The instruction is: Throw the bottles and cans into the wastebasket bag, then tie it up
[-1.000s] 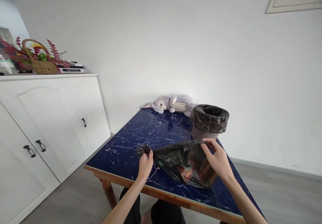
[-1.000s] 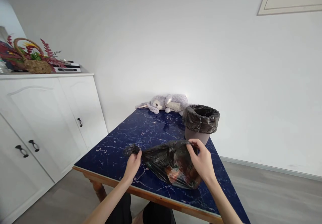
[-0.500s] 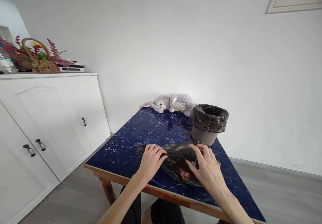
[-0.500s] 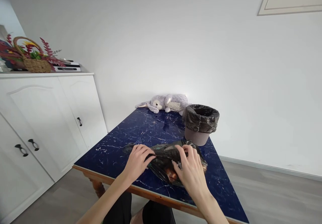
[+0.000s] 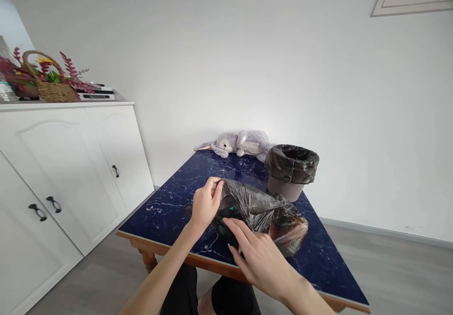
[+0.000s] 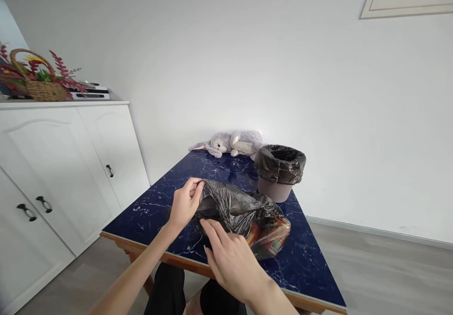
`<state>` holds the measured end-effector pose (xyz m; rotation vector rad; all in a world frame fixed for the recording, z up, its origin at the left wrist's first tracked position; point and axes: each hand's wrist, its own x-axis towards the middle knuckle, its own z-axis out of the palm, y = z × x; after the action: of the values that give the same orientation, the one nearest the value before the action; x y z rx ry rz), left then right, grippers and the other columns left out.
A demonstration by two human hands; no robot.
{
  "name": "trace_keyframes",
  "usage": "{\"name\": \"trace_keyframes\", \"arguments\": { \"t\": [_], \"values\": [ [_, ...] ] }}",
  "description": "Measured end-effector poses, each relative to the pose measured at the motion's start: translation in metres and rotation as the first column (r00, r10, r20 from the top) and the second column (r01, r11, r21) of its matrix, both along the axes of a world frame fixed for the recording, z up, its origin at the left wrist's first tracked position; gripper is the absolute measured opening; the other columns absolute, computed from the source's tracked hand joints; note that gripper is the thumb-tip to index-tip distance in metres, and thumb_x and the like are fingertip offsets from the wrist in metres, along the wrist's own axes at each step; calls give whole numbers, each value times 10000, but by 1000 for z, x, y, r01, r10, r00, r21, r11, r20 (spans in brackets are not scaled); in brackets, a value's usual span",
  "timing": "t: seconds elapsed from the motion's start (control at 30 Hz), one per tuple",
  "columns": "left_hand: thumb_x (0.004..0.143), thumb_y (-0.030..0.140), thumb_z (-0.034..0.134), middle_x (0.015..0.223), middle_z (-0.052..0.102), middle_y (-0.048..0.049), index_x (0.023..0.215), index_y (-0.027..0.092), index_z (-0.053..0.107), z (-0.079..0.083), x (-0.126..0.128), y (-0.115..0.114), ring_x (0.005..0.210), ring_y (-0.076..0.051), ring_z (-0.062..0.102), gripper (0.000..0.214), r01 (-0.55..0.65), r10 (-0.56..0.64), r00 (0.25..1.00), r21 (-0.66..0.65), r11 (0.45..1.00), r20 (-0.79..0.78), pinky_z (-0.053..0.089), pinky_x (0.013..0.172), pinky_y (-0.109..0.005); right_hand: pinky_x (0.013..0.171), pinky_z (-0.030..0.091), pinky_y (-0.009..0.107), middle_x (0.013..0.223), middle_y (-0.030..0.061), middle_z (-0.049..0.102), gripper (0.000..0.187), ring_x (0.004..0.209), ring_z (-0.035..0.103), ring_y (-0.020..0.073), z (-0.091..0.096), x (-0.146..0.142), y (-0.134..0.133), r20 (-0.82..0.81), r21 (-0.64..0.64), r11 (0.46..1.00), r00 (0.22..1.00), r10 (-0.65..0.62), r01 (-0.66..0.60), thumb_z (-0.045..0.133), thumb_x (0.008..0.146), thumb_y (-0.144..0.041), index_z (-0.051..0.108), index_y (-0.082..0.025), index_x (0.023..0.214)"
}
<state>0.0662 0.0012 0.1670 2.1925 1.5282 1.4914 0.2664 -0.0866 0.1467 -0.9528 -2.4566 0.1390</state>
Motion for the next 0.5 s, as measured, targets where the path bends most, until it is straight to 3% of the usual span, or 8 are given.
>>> {"name": "trace_keyframes", "arguments": {
  "t": [0.07,0.13,0.23,0.3,0.37,0.4,0.5],
  "values": [
    [1106,483,411,586,619,30,1083,233,626,3,-2,7,498,-171,616,331,-25,26,998,17,1000,-54,369,530,-243,802,620,400,1605,240,494,662,1140,746,334,-6,-9,9,178,-33,986,972,-152,161,484,1049,-232,274,-157,1671],
    [1110,467,409,563,609,32,1101,226,638,9,-7,12,471,-173,595,333,-90,93,986,28,996,-139,342,515,-246,777,602,396,1565,244,539,667,1083,767,344,-7,-9,20,292,-70,954,921,-259,290,506,1039,-213,291,-137,1666],
    [1098,415,430,659,665,3,1155,225,646,18,-11,4,544,-197,638,293,-180,183,939,36,983,-291,408,550,-265,775,566,379,1280,166,744,438,998,785,337,-4,-1,26,385,-139,924,879,-282,357,523,1040,-202,563,-163,1475],
    [1068,378,481,914,736,-68,1255,227,625,19,-7,-16,773,-243,718,280,-180,207,921,113,977,-329,525,692,-322,777,544,369,1111,142,793,274,1013,780,354,-2,3,19,429,-192,916,870,-244,351,586,1024,-240,690,-171,1268],
    [1033,320,523,1156,704,-123,1307,240,613,16,2,-43,1023,-285,706,299,-102,175,929,229,968,-326,554,891,-404,767,526,352,1047,134,804,203,1018,780,358,-1,4,6,447,-231,917,873,-197,326,639,1007,-291,732,-185,1152],
    [1021,275,522,1171,690,-118,1272,255,632,12,8,-56,1052,-282,692,275,-16,106,931,251,968,-348,544,934,-417,757,517,342,1041,130,806,197,1010,782,354,0,4,0,447,-240,919,876,-180,311,645,1007,-322,741,-195,1124],
    [1002,145,459,1049,706,-61,1132,285,667,-6,21,-82,940,-233,688,283,284,-223,840,52,957,-494,534,910,-387,713,497,324,1020,128,810,270,954,791,345,3,4,-14,450,-240,923,877,-170,302,594,1043,-411,745,-199,1113]
  ]
}}
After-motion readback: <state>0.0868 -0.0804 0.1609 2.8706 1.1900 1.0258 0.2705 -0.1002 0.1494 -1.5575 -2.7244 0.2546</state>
